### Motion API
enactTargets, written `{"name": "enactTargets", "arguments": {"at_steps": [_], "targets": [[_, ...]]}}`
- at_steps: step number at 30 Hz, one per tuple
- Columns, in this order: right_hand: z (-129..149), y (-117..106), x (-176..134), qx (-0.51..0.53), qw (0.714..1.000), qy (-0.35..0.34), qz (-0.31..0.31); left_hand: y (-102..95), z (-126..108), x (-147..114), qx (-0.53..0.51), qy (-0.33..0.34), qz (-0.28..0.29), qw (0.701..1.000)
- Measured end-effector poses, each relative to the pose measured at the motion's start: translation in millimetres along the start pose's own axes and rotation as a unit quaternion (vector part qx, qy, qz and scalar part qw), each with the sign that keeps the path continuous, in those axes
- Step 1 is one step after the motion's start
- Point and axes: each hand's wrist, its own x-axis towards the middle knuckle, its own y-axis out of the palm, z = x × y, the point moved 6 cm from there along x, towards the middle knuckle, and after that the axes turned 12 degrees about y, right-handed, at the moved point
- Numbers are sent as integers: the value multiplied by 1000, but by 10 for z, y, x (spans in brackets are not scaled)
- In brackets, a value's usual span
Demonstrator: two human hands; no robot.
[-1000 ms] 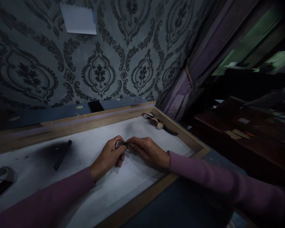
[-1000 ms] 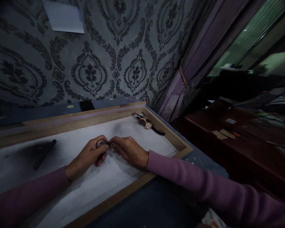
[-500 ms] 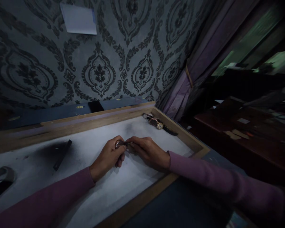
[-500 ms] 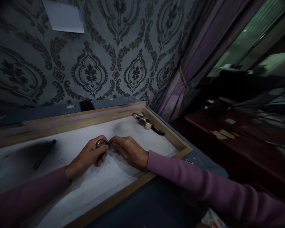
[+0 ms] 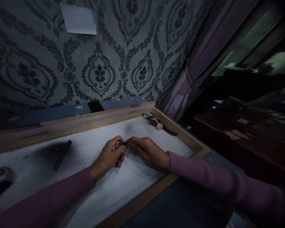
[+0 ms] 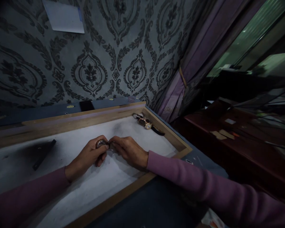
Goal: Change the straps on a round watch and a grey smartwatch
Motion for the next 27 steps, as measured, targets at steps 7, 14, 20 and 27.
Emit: {"name": "enactTargets", "arguments": {"at_steps": [7, 14, 20, 27], "targets": [[9, 6, 5, 6, 1000, 2, -2, 2, -21, -6, 2, -1, 1, 1000], [13, 3, 3, 2, 1000, -2, 4, 4, -11, 7, -3, 0, -3, 1000], [24, 7, 3, 2, 1000, -9, 5, 4, -5, -2, -10, -9, -8, 1000], [31, 10, 5, -1, 1000, -12, 8, 4, -30, -14, -7, -9, -11, 1000]]}}
